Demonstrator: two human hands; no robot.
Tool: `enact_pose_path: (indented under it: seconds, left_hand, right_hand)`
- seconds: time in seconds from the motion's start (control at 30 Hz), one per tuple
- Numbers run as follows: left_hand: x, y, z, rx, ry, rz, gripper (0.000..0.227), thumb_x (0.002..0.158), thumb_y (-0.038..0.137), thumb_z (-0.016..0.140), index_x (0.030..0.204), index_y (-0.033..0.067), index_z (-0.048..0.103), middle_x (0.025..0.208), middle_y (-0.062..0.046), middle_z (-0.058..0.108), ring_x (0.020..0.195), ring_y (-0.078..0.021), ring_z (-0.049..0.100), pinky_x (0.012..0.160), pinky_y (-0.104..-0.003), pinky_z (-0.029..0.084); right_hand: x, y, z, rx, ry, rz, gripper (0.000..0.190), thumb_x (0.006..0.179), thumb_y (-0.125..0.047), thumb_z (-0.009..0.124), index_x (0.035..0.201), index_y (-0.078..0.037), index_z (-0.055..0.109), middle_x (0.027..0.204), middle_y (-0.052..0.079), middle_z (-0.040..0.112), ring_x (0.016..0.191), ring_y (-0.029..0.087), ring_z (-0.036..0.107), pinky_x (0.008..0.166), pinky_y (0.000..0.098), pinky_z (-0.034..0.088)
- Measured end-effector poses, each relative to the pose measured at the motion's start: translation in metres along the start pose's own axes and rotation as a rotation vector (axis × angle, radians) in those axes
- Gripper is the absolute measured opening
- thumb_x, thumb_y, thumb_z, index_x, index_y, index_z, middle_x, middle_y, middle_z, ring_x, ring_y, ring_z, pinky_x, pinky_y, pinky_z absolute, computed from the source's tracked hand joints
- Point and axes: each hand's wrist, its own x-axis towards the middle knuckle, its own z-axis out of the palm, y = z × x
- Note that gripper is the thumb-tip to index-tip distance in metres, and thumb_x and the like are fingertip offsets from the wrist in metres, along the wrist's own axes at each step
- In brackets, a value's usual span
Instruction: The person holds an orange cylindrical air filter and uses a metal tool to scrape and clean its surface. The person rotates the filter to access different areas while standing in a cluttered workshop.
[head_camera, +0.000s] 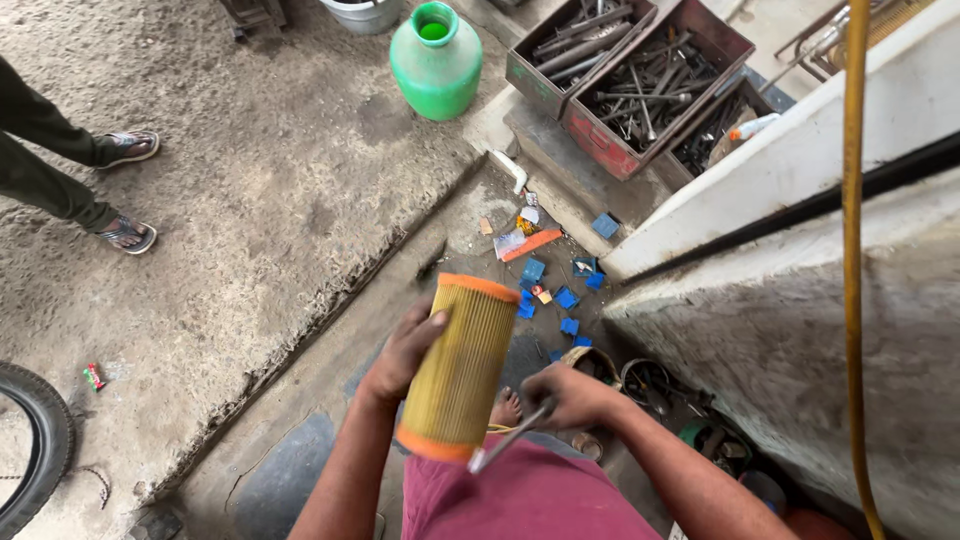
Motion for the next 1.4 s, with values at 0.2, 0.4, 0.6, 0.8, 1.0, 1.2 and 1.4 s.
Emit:
enact_pose_path:
  seconds: [0.2,0.4,0.6,0.8,1.0,1.2,1.4]
  left_hand:
    - [0.019,-0.004,-0.003,-0.169,0.591,0.423,0.060,0.108,0.026,0.049,0.157,0.0015,0.024,0.127,-0.017,0.059,0.111,-0.0283,0.060,0.096,-0.045,0.051]
    - [0.016,-0.020,0.030,0.333,0.562,0.648,0.062,0.112,0.016,0.059,0.161,0.0072,0.022,0.151,-0.021,0.045,0.140,-0.0282,0.048,0.127,-0.046,0.040]
    - [-0.011,0.034,-0.007,0.483,0.157,0.195,0.107,0.068,0.022,0.089,0.154,0.0103,0.027,0.168,-0.016,0.012,0.139,-0.0351,0.049,0.095,-0.046,0.059]
    - [-0.026,0.050,-0.108,1.101,0.401,-0.249,0.054,0.083,0.047,0.082,0.099,-0.0030,0.071,0.135,-0.023,0.058,0.122,-0.0333,0.060,0.095,-0.045,0.055]
    - [-0.032,0.019,-0.168,0.495,0.360,-0.319,0.054,0.097,0.053,0.060,0.116,0.0036,0.072,0.104,-0.004,0.071,0.099,-0.0152,0.060,0.093,-0.031,0.048]
    - [-0.023,0.024,-0.205,0.530,0.280,-0.295,0.053,0.097,0.051,0.061,0.119,0.0034,0.070,0.104,-0.005,0.072,0.097,-0.0158,0.060,0.091,-0.032,0.049]
    - [-0.016,0.037,-0.243,0.605,0.247,-0.333,0.052,0.091,0.051,0.067,0.115,0.0043,0.067,0.100,-0.004,0.068,0.096,-0.0151,0.060,0.088,-0.030,0.048]
  right_hand:
    - [0.002,-0.006,0.004,-0.117,0.348,0.231,0.033,0.072,-0.027,0.088,0.080,-0.003,0.067,0.071,0.013,0.066,0.066,0.020,0.061,0.063,0.0355,0.050]
    - [0.029,-0.003,0.031,0.006,0.482,0.455,0.035,0.081,-0.038,0.082,0.085,-0.004,0.073,0.075,0.008,0.071,0.068,0.016,0.064,0.066,0.0351,0.052]
    - [0.016,-0.006,0.068,0.627,-0.084,0.293,0.017,0.088,-0.016,0.073,0.102,-0.007,0.069,0.081,-0.003,0.062,0.071,0.010,0.057,0.065,0.0305,0.048]
    - [0.037,-0.028,0.096,0.444,0.067,0.222,0.024,0.090,-0.019,0.074,0.108,-0.004,0.067,0.095,0.007,0.067,0.086,0.016,0.063,0.078,0.0335,0.053]
    - [0.061,-0.049,0.095,-0.117,0.270,0.369,0.037,0.086,-0.024,0.073,0.117,-0.004,0.067,0.096,0.021,0.073,0.092,0.037,0.071,0.080,0.0428,0.052]
    - [0.096,-0.076,0.107,-0.051,0.375,0.324,0.042,0.084,-0.019,0.074,0.121,-0.002,0.063,0.096,0.022,0.073,0.091,0.036,0.073,0.080,0.0421,0.054]
    - [0.119,-0.096,0.122,-0.025,0.392,0.351,0.033,0.087,-0.021,0.075,0.111,0.000,0.065,0.094,0.021,0.074,0.084,0.034,0.072,0.076,0.0433,0.053]
